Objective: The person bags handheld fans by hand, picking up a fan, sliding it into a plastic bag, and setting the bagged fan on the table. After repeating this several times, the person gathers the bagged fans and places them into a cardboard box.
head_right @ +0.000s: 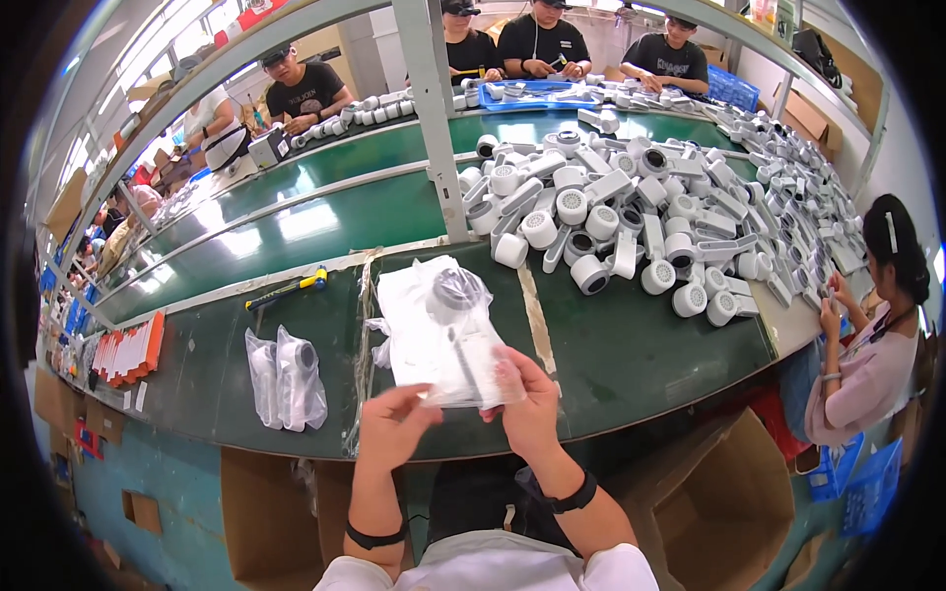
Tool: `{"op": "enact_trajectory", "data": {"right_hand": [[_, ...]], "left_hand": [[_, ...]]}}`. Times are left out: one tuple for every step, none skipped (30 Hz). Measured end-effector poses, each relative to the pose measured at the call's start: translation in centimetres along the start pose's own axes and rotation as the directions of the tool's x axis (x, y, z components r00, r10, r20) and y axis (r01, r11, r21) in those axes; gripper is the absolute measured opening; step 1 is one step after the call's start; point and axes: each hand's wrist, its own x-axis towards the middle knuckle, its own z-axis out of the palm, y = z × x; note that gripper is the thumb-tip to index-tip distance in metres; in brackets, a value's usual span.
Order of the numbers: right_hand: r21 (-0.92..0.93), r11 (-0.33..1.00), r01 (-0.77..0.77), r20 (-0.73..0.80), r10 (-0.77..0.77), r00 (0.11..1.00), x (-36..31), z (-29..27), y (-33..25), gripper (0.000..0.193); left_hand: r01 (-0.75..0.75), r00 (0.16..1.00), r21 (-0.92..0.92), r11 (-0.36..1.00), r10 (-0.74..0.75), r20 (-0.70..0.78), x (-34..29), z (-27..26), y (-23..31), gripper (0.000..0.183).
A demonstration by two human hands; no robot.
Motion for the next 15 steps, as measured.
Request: {"op": "enact_trajectory", "data": {"right_hand": [[-0.139, 0.99, 0.024, 0.004, -0.024, 1.0, -0.2, 0.3, 0.2, 0.029], [-0.137, 0.99, 0.015, 0.011, -0.014, 1.0, -0.5, 0.8, 0.5, 0.029], [-0.147, 0.988, 0.056, 0.045, -0.05, 0.998, -0.8, 1.6, 0.9, 0.028], [-0.158, 0.983, 0.097, 0.079, -0.085, 0.993, -1.0, 2.1, 1.1, 0.028], [-0.158, 0.983, 0.089, 0.084, -0.077, 0.994, -1.1, 2.5, 1.3, 0.028], [-0.193, 0.97, 0.149, 0.082, -0.135, 0.987, -1.3, 2.8, 1.5, 0.027], [-0.222, 0.954, 0.202, 0.091, -0.186, 0.978, -1.4, 3.3, 1.9, 0.027], [-0.18, 0.967, 0.181, 0.094, -0.167, 0.982, -1.7, 3.6, 2.3, 0.027], [-0.173, 0.971, 0.163, 0.115, -0.145, 0.983, -2.1, 3.7, 2.7, 0.027], [-0.288, 0.923, 0.255, 0.15, -0.219, 0.964, -2.6, 4.1, 3.2, 0.028], [-0.405, 0.844, 0.351, 0.183, -0.301, 0.936, -2.7, 3.8, 3.5, 0.029], [-0.455, 0.815, 0.359, 0.186, -0.308, 0.933, -2.7, 3.6, 3.8, 0.03], [-0.541, 0.764, 0.351, 0.186, -0.298, 0.936, -3.0, 3.3, 3.5, 0.029], [-0.603, 0.622, 0.5, 0.27, -0.43, 0.861, -2.5, 3.2, 3.7, 0.027], [-0.637, 0.451, 0.625, 0.363, -0.54, 0.76, -2.1, 3.3, 4.1, 0.026]], "left_hand": [[-0.042, 0.998, 0.012, 0.999, 0.043, -0.044, 0.4, -0.8, -0.3, 0.039], [-0.042, 0.999, -0.191, 0.981, 0.035, -0.04, 0.6, -0.7, -0.4, 0.046], [-0.041, 0.999, -0.387, 0.921, 0.029, -0.036, 1.1, -0.4, -0.5, 0.052], [-0.039, 0.999, -0.386, 0.921, 0.024, -0.045, 1.4, -0.1, 0.1, 0.052], [0.091, 0.992, -0.647, 0.757, -0.127, -0.009, 1.8, 0.1, 0.7, 0.057], [0.193, 0.964, -0.841, 0.505, -0.256, 0.067, 1.9, 0.3, 1.0, 0.062], [0.177, 0.964, -0.842, 0.509, -0.264, 0.042, 1.7, 0.2, 1.0, 0.062], [0.208, 0.969, -0.824, 0.526, -0.226, 0.1, 1.5, 0.1, 0.9, 0.062], [0.236, 0.969, -0.804, 0.545, -0.19, 0.155, 1.2, 0.1, 0.6, 0.063], [0.275, 0.955, -0.775, 0.569, -0.252, 0.154, 0.5, -0.2, -1.3, 0.05], [0.226, 0.968, -0.635, 0.739, -0.244, 0.061, 0.1, 1.0, -1.2, 0.042], [0.216, 0.97, -0.634, 0.743, -0.238, 0.052, -0.4, 1.0, -1.3, 0.04], [0.208, 0.972, -0.631, 0.747, -0.231, 0.047, -0.8, 1.0, -1.1, 0.039], [0.194, 0.969, -0.619, 0.761, -0.246, 0.002, -1.0, 1.2, -0.3, 0.035], [0.185, 0.968, -0.62, 0.762, -0.252, -0.021, -1.1, 1.2, -0.5, 0.035]]}}
